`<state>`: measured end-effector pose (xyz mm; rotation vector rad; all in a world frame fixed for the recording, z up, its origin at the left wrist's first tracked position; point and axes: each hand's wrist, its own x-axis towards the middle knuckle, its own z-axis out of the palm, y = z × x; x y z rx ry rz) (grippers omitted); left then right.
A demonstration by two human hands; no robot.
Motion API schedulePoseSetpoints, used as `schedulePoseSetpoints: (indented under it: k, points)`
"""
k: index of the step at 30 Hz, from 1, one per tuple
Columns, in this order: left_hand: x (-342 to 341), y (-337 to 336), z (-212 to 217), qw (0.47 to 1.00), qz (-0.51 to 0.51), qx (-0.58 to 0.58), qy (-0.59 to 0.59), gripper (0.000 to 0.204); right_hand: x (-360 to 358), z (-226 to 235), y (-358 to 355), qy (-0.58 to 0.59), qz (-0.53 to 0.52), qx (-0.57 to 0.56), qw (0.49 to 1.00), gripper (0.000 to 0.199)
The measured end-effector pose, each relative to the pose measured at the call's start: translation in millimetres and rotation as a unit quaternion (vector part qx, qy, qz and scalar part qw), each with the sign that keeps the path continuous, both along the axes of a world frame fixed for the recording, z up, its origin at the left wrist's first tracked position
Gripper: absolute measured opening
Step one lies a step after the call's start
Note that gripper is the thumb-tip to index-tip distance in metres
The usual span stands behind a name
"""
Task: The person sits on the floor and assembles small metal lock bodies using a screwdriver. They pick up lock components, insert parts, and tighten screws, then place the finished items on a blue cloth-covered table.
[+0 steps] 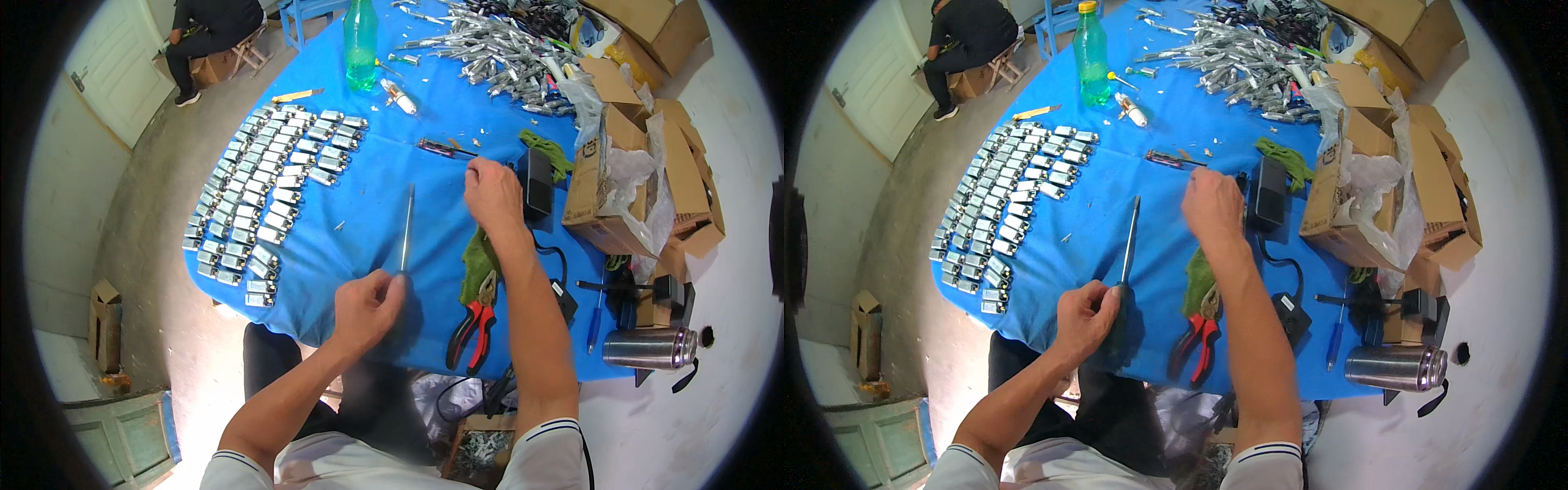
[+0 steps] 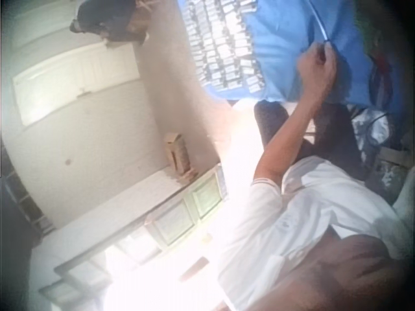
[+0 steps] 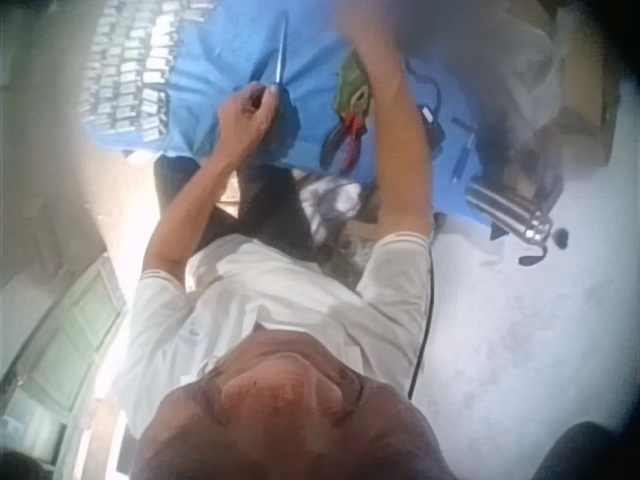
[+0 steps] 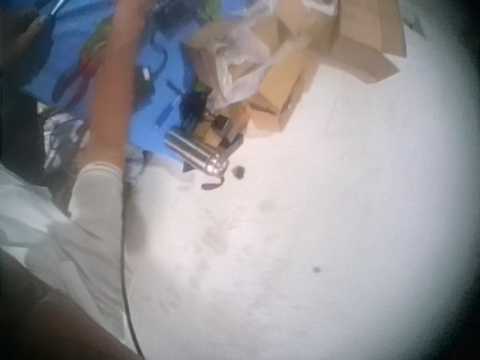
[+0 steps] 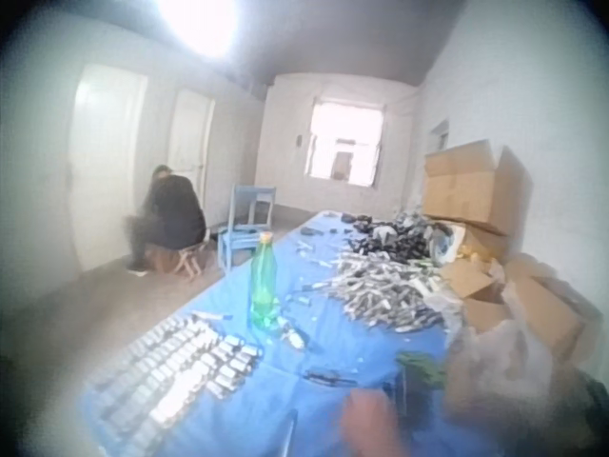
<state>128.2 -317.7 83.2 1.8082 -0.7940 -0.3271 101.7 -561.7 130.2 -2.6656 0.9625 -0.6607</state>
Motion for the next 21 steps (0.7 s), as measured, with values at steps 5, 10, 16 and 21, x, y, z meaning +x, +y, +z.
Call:
schedulePoseSetpoints:
  k: [5,10,16,21]
  points:
    - [2,3,-1,1.000,-0.013,0.001,0.013,0.028,31,3,-22,0.005,-0.018,0.020,1.000,0.016]
    - [2,3,-2,0.999,-0.019,-0.001,0.040,0.027,60,-10,-44,0.018,-0.010,0.040,0.999,0.016]
    - [3,-1,8,0.998,-0.017,0.039,0.036,0.025,84,-30,-59,0.016,-0.016,0.042,0.999,0.016]
    - [5,-2,8,0.999,-0.021,0.048,0.011,0.023,93,-41,-89,0.079,-0.055,-0.028,0.995,0.025]
